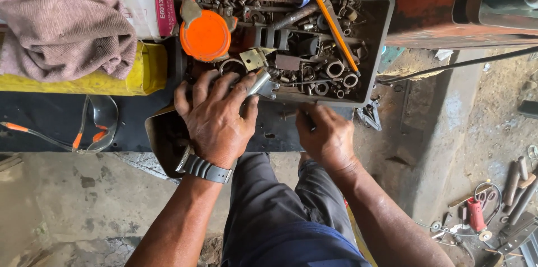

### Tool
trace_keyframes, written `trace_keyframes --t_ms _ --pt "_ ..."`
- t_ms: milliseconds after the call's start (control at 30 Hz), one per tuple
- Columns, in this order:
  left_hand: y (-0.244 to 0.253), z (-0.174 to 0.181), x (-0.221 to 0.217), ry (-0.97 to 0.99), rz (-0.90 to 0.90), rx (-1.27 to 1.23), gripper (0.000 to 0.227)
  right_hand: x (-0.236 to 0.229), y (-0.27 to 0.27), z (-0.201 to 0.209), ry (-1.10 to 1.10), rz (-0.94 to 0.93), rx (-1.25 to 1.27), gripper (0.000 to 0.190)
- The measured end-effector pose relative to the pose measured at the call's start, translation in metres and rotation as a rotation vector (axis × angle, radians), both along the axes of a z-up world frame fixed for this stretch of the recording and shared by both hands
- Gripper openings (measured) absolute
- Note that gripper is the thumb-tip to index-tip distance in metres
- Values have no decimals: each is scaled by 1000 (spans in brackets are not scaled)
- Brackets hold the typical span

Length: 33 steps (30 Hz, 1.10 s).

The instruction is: The person rummages through a toolbox filled with various metal parts, picking up and inspecting items such as bolts, nuts, and a metal bracket. They briefly place a small metal piece into a vise on the floor before returning to the toolbox to continue sorting through the contents.

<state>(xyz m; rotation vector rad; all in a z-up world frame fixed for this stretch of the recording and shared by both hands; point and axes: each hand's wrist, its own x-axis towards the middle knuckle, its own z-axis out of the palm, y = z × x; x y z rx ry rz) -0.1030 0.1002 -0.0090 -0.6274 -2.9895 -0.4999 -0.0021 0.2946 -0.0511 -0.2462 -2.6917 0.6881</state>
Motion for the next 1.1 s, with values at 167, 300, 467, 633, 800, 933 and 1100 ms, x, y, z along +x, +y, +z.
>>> trace_keyframes --t_ms 167,300,467,633,800,933,1100 --pt "1 1 0 18 -4 -5 32 1 -24 -5 70 96 91 12" --pt "1 1 0 80 -8 35 29 -9 -31 -5 90 80 154 14" --pt "1 1 -4 160 -32 18 27 -12 -32 -13 117 105 83 13" --pt "3 5 -4 125 -36 20 30 -15 -27 7 174 138 103 18" --pt "4 3 -3 81 -26 -10 32 -14 -32 6 127 118 157 20" --pt "5 6 -2 72 -16 -19 31 -8 -30 6 126 176 123 21" --pt "4 7 -4 73 -24 -11 30 5 -30 5 126 273 52 20"
